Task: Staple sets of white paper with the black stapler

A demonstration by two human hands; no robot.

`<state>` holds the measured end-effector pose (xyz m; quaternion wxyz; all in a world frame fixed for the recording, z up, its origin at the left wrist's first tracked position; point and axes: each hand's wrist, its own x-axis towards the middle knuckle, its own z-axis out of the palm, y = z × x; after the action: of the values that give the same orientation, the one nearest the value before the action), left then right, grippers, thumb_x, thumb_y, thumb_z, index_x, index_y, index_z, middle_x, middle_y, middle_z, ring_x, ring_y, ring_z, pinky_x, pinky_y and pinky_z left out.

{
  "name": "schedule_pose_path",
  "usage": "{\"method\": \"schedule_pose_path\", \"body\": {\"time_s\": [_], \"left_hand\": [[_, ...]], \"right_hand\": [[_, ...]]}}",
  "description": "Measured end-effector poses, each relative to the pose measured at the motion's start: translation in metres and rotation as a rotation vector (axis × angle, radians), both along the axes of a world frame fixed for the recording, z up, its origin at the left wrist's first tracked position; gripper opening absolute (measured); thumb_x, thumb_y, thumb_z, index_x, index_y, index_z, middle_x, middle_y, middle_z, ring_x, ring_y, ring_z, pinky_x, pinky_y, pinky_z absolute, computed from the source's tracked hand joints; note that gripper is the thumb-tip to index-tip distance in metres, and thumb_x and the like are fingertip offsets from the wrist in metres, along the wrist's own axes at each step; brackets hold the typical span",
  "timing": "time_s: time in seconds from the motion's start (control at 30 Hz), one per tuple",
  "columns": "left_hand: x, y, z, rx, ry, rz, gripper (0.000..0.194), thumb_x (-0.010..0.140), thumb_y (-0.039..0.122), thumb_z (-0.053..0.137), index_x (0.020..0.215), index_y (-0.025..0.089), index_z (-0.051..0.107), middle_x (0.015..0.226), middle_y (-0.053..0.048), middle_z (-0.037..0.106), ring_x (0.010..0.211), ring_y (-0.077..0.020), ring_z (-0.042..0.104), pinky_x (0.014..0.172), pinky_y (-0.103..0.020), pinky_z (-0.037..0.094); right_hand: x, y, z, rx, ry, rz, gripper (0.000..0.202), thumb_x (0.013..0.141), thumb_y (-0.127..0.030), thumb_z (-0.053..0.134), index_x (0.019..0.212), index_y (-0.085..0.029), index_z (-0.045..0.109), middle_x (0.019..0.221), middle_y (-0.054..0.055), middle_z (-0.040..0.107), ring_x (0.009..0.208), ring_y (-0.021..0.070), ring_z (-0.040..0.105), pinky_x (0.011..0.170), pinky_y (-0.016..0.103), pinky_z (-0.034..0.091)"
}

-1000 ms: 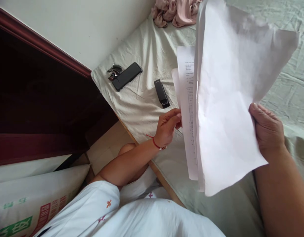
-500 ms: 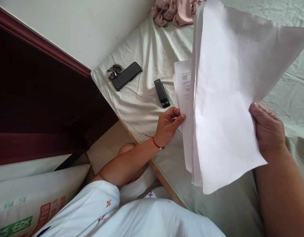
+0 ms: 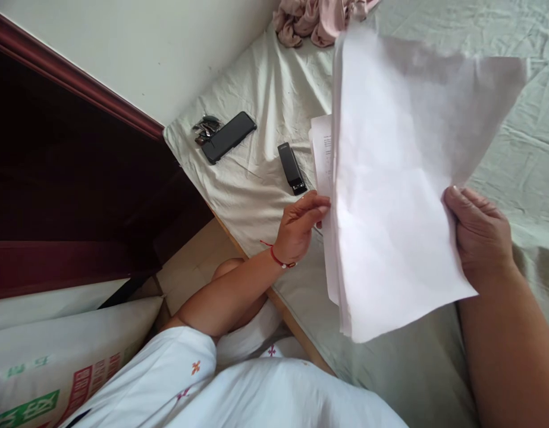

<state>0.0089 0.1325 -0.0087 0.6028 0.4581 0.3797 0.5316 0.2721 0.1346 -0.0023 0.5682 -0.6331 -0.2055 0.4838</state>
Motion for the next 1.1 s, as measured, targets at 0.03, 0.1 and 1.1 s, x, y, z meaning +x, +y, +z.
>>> {"method": "schedule_pose_path", "body": {"time_s": [0.03, 0.1, 1.1], "left_hand": [[-0.001, 0.0, 0.001, 0.003, -0.012, 0.005, 0.03, 0.086, 0.05, 0.07, 0.075, 0.022, 0.07, 0.077, 0.0, 0.053, 0.07, -0.0122, 0.048, 0.065, -0.029, 0.042], [-0.004, 0.001, 0.004, -0.006, -0.026, 0.017, 0.042, 0.089, 0.055, 0.064, 0.065, 0.021, 0.065, 0.072, -0.001, 0.048, 0.074, -0.0144, 0.049, 0.07, -0.031, 0.044], [0.014, 0.0, 0.017, -0.591, -0.442, -0.056, 0.033, 0.071, 0.042, 0.086, 0.083, 0.021, 0.064, 0.082, 0.003, 0.066, 0.078, -0.0123, 0.063, 0.077, -0.029, 0.05]], "right_hand": [[-0.001, -0.001, 0.0, 0.005, -0.028, 0.014, 0.031, 0.059, -0.035, 0.086, 0.085, -0.021, 0.076, 0.069, 0.001, 0.07, 0.062, 0.0212, 0.068, 0.06, 0.039, 0.062], [-0.002, -0.003, -0.001, 0.015, -0.081, 0.054, 0.037, 0.061, -0.04, 0.087, 0.091, -0.021, 0.078, 0.072, 0.002, 0.072, 0.061, 0.0199, 0.068, 0.057, 0.037, 0.061], [0.003, -0.001, 0.0, -0.012, -0.08, 0.016, 0.036, 0.055, -0.042, 0.089, 0.081, -0.022, 0.076, 0.065, 0.0, 0.067, 0.067, 0.0211, 0.069, 0.065, 0.037, 0.061]]}}
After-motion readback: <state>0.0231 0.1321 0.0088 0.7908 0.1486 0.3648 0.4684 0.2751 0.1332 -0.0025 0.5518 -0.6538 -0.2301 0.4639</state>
